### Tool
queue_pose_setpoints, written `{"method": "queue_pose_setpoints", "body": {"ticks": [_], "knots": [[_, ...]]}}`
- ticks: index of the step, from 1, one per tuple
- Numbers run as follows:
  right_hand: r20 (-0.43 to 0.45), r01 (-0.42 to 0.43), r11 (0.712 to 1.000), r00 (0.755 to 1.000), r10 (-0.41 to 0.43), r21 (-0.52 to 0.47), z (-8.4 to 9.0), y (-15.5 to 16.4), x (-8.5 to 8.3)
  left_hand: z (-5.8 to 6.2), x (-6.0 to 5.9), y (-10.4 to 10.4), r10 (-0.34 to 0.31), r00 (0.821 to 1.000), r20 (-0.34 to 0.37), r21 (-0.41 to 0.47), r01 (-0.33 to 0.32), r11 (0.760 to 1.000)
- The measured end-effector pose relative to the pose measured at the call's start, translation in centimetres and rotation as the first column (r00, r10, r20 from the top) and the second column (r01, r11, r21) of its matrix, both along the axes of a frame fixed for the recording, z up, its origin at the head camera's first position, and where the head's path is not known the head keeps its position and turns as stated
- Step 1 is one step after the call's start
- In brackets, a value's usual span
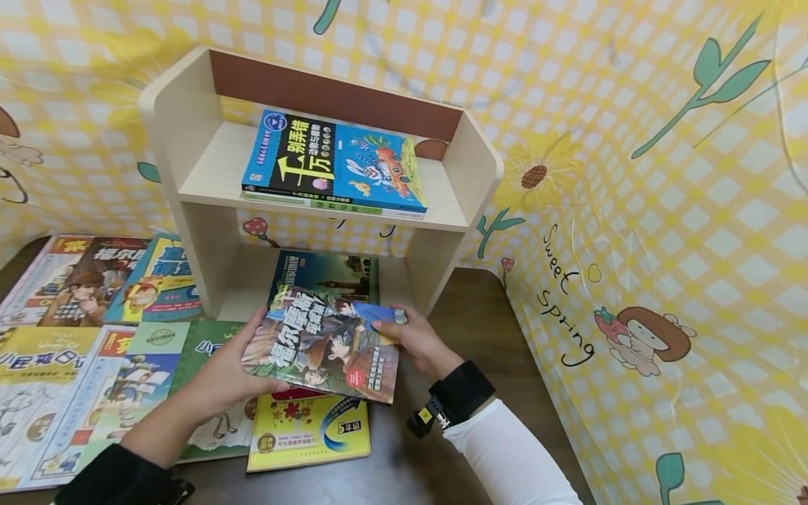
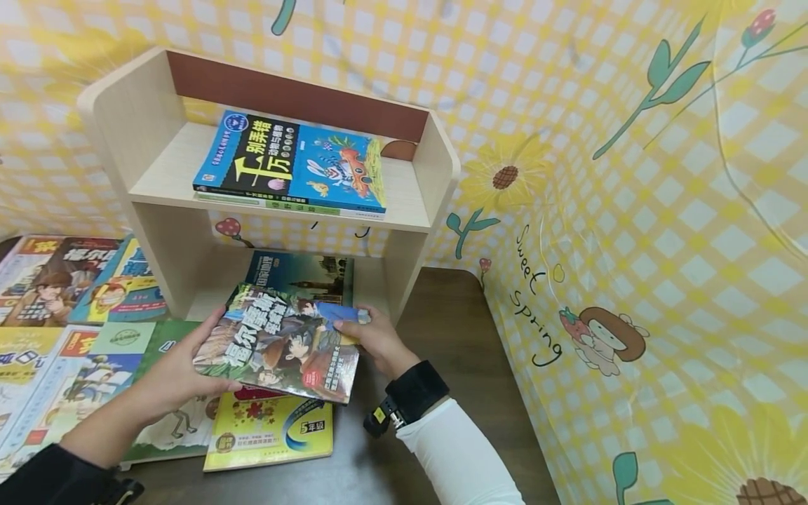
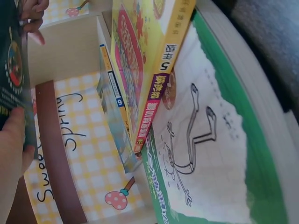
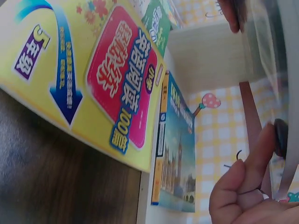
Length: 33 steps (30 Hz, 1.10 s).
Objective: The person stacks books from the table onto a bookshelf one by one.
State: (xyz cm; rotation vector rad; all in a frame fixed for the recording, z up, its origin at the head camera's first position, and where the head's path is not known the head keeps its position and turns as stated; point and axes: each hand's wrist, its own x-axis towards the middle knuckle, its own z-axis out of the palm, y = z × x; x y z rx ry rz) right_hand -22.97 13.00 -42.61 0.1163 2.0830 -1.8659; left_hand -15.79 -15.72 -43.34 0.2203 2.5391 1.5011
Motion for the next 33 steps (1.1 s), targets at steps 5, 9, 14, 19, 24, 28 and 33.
{"method": "queue_pose_setpoints", "body": {"ticks": [5,9,14,19,24,28,33], "knots": [[-0.047,-0.003,1.0,0.999,0.002,-0.006,0.4,-0.8,0.5,0.2,-0.6,0.2,0.067,0.998,0.001,0.023,-0.067,0.997],[-0.079,-0.053,0.999,0.995,0.053,-0.001,0.4,-1.3,0.8,0.1,-1.1,0.5,0.114,0.993,0.0,0.031,-0.114,0.993],[-0.157,-0.126,0.992,0.98,0.123,-0.01,0.4,-1.7,1.3,-0.3,-1.6,0.8,0.159,0.987,-0.027,0.036,-0.158,0.987],[-0.253,-0.23,0.973,0.942,0.221,-0.005,0.4,-1.5,1.6,-0.4,-1.8,0.9,0.179,0.983,-0.038,0.011,-0.179,0.984],[-0.303,-0.277,0.959,0.911,0.28,0.055,0.0,-1.2,1.8,-0.3,-2.0,1.0,0.191,0.981,-0.015,0.015,-0.191,0.981],[-0.306,-0.198,0.969,0.923,0.234,0.145,-0.6,-1.2,1.8,-0.5,-2.4,1.1,0.186,0.983,-0.007,0.001,-0.186,0.983],[-0.352,-0.142,0.975,0.916,0.194,0.169,-1.5,-1.4,1.4,-1.2,-3.2,0.9,0.164,0.986,0.011,-0.015,-0.163,0.986]]}}
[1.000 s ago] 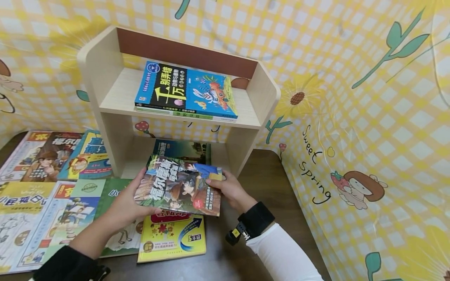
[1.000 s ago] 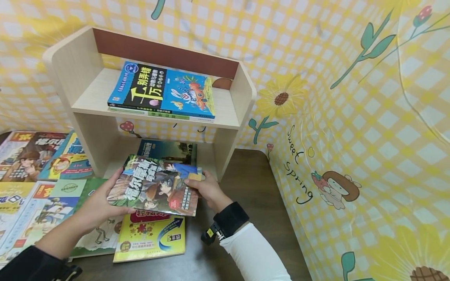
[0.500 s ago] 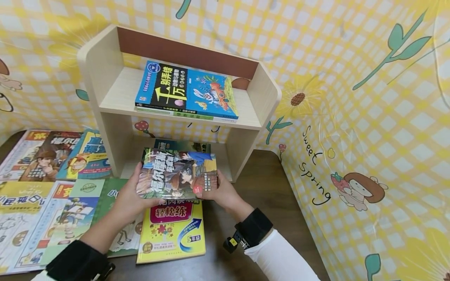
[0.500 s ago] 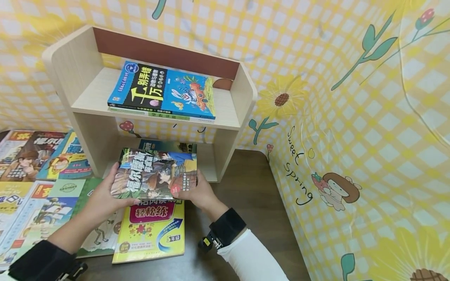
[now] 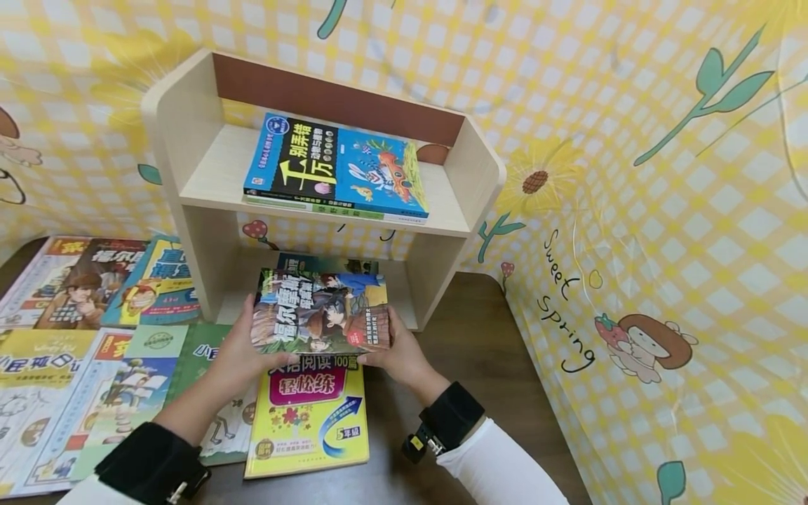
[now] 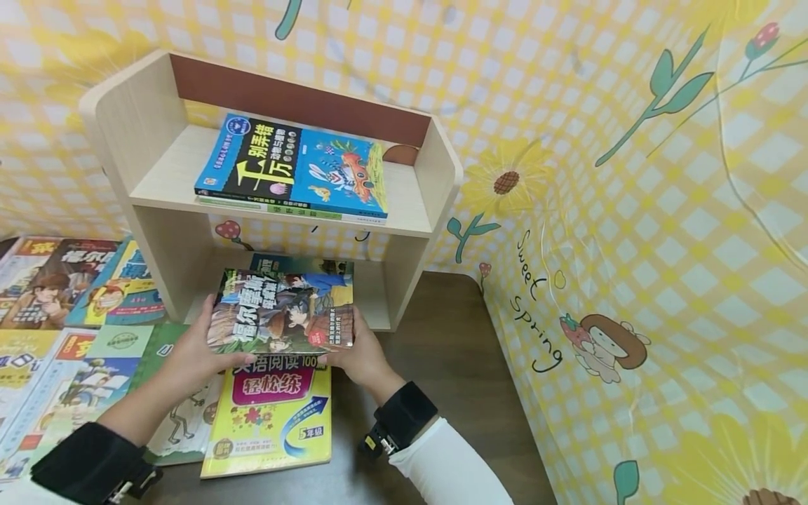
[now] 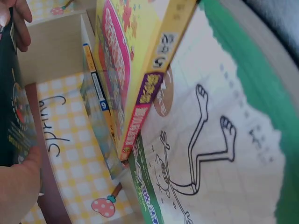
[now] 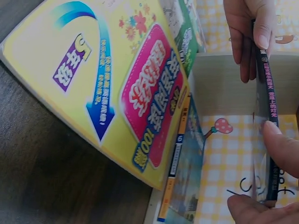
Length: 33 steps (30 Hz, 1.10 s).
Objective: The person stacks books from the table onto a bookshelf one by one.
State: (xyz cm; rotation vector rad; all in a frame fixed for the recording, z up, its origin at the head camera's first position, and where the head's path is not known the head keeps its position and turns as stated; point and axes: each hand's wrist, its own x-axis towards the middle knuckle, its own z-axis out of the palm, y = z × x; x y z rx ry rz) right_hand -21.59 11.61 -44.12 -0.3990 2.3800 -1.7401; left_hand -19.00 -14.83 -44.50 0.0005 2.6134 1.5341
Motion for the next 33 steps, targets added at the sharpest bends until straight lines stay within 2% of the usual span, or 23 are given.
{"method": "queue_pose_setpoints", "body": {"ticks": [6,12,15,19,30,33], "knots": [[-0.02,-0.012,0.999,1.0,0.011,-0.036,-0.9,-0.1,-0.7,-0.6,-1.1,-0.5,-0.049,0.999,-0.003,-0.005,0.049,0.999],[0.037,0.017,1.0,0.999,-0.016,-0.018,-2.0,-0.2,-1.5,-1.5,-2.4,-0.6,-0.072,0.997,0.02,0.041,0.071,0.997],[0.077,0.03,0.999,0.997,-0.029,-0.019,-2.5,-0.2,-2.0,-2.0,-3.0,-0.5,-0.078,0.995,0.058,0.08,0.073,0.994],[0.129,0.045,0.999,0.991,-0.04,-0.031,-3.3,-0.3,-2.6,-2.5,-3.6,-0.5,-0.076,0.991,0.115,0.079,0.067,0.995],[0.188,0.05,0.999,0.981,-0.047,-0.012,-4.8,-0.4,-4.0,-3.8,-5.4,-0.6,-0.081,0.977,0.198,0.045,0.074,0.996],[0.201,0.068,0.998,0.977,-0.069,0.015,-5.2,-0.4,-4.2,-4.2,-5.7,-0.4,-0.076,0.977,0.197,0.051,0.068,0.996]]}}
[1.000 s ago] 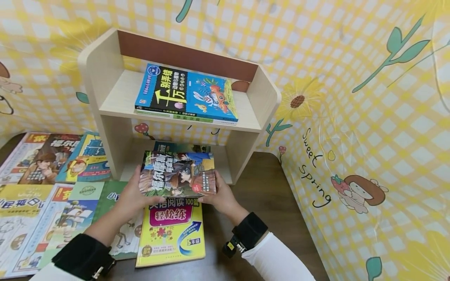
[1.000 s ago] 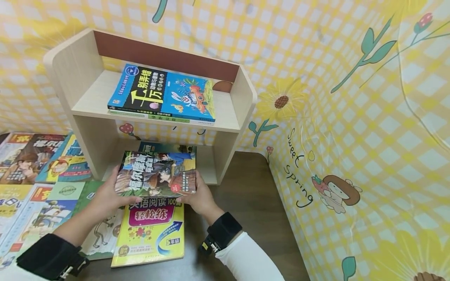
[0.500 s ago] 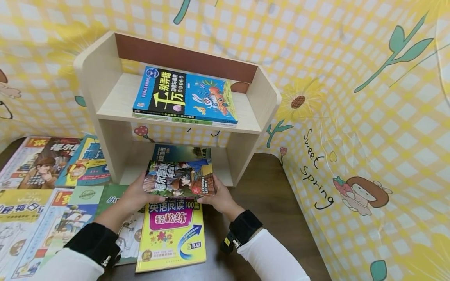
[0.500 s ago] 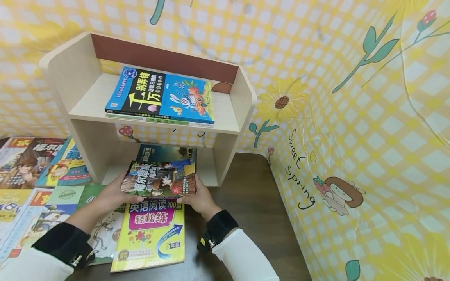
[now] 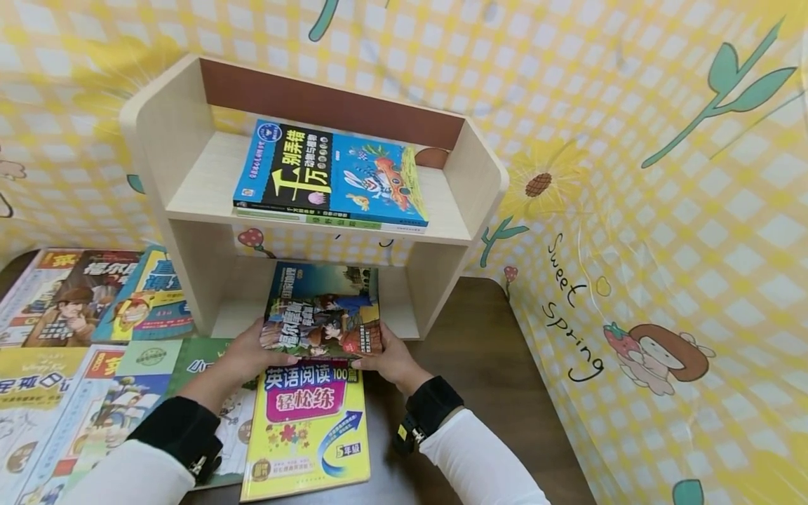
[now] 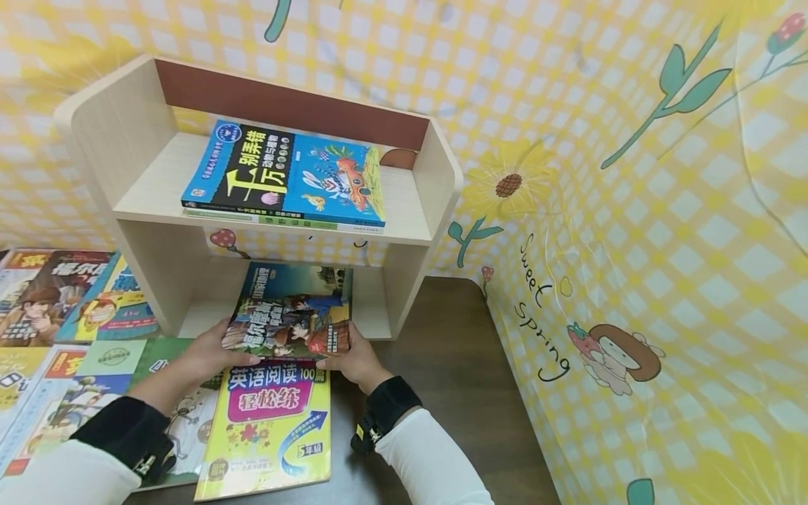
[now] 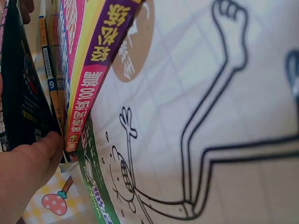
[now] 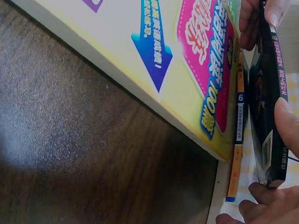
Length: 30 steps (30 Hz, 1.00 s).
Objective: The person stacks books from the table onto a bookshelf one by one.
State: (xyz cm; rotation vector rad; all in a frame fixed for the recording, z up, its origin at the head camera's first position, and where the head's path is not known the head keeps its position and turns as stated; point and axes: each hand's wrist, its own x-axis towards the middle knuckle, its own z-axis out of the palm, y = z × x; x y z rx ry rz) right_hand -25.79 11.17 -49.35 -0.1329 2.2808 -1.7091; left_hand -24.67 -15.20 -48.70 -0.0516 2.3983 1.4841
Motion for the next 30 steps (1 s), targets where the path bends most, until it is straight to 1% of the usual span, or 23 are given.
{"method": "queue_pose_setpoints", "body": {"ticks": [3,7,10,13,17,20,22,26,30], "knots": [[0.016,0.013,1.0,1.0,-0.013,-0.017,-0.3,0.0,-0.2,0.0,-0.1,0.3,0.004,1.0,-0.006,-0.011,-0.004,1.0],[-0.001,0.02,1.0,1.0,-0.02,-0.012,-0.9,-0.1,-0.5,0.0,-0.3,0.6,0.013,1.0,-0.013,-0.045,-0.013,0.999],[-0.045,0.028,0.997,0.999,-0.025,0.065,-1.3,-0.2,-0.6,-0.3,-0.5,0.8,0.011,1.0,-0.024,-0.084,-0.013,0.996],[-0.09,0.049,0.985,0.995,-0.035,0.167,-1.5,-0.5,-0.6,-0.6,-0.6,1.0,0.01,0.999,-0.054,-0.138,-0.017,0.99],[-0.147,0.092,0.948,0.988,-0.049,0.304,-1.5,-0.9,-0.5,-1.0,-0.7,1.5,-0.002,0.992,-0.126,-0.22,-0.026,0.975],[-0.172,0.131,0.907,0.983,-0.066,0.401,-1.5,-1.3,-0.4,-1.1,-0.7,1.7,-0.018,0.985,-0.172,-0.257,-0.027,0.966],[-0.19,0.155,0.875,0.979,-0.074,0.458,-1.6,-1.5,-0.4,-1.2,-0.8,1.9,-0.015,0.985,-0.171,-0.269,-0.032,0.963],[-0.23,0.19,0.832,0.97,-0.077,0.521,-2.0,-1.8,-0.7,-1.3,-1.2,1.9,-0.003,0.988,-0.156,-0.276,-0.041,0.96],[-0.243,0.2,0.814,0.967,-0.075,0.545,-2.2,-1.9,-1.0,-1.1,-1.6,1.9,-0.001,0.989,-0.146,-0.294,-0.042,0.955]]}}
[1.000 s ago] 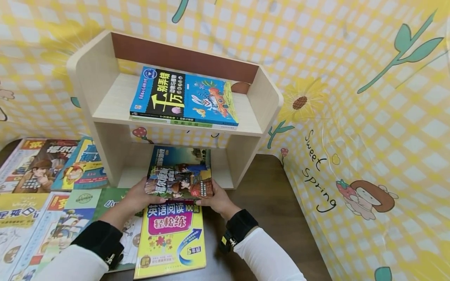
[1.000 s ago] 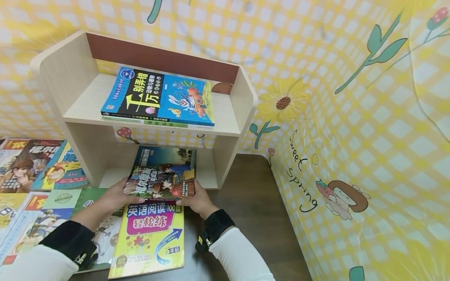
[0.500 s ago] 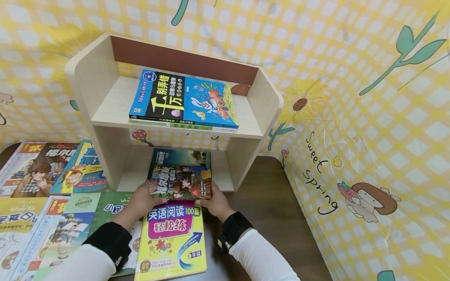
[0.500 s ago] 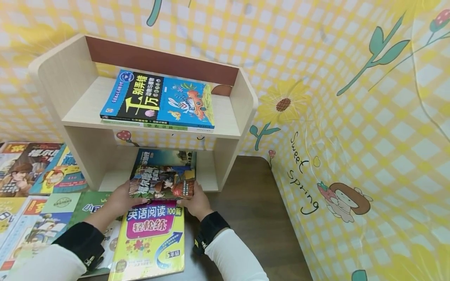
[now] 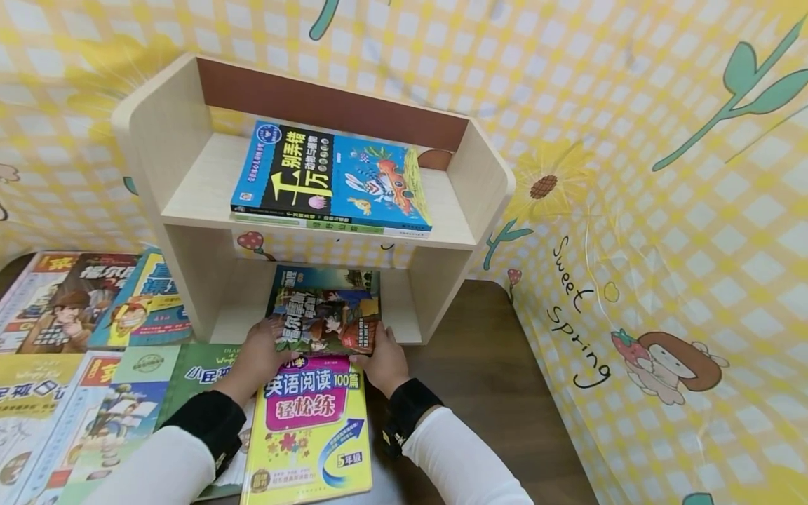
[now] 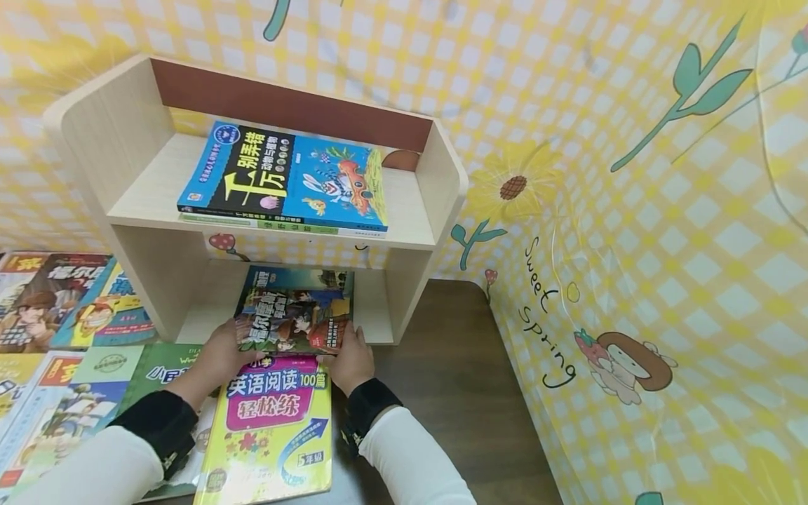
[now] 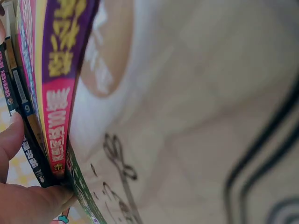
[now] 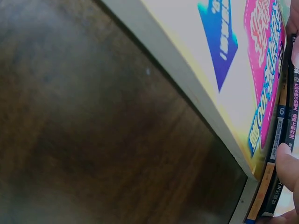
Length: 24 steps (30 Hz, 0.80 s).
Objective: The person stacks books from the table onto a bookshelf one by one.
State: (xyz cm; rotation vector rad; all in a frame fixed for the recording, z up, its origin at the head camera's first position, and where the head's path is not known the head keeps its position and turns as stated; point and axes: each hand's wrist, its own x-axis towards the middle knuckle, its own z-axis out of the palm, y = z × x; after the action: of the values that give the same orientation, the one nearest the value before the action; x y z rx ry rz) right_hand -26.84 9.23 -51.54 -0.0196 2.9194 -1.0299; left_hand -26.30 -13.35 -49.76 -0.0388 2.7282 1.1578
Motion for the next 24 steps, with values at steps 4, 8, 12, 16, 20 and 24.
{"method": "queue_pose_setpoints", "body": {"ticks": [4,8,12,16,20,24], "knots": [[0.001,-0.006,0.997,1.0,0.006,0.076,0.0,-0.3,-0.4,0.1,-0.2,-0.2,-0.025,1.0,-0.018,-0.016,0.025,1.0],[-0.004,-0.021,0.99,1.0,0.021,0.143,0.1,-0.5,-1.0,-0.1,-0.7,-0.3,-0.022,0.999,-0.043,0.015,0.023,1.0],[-0.016,-0.022,0.987,1.0,0.025,0.159,0.2,-0.6,-1.5,-0.2,-1.5,-0.3,0.013,0.999,-0.033,0.025,-0.012,1.0],[-0.035,-0.009,0.986,0.999,0.015,0.164,0.3,-0.6,-1.8,-0.2,-1.9,-0.1,0.021,1.0,-0.015,-0.006,-0.021,1.0],[-0.048,0.002,0.986,0.999,0.006,0.164,0.4,-0.8,-2.0,-0.2,-2.0,0.1,0.007,1.0,-0.02,-0.029,-0.007,1.0],[-0.05,0.003,0.986,0.999,0.006,0.165,0.4,-0.9,-2.1,-0.4,-2.1,0.1,-0.002,1.0,-0.018,-0.046,0.002,0.999]]}}
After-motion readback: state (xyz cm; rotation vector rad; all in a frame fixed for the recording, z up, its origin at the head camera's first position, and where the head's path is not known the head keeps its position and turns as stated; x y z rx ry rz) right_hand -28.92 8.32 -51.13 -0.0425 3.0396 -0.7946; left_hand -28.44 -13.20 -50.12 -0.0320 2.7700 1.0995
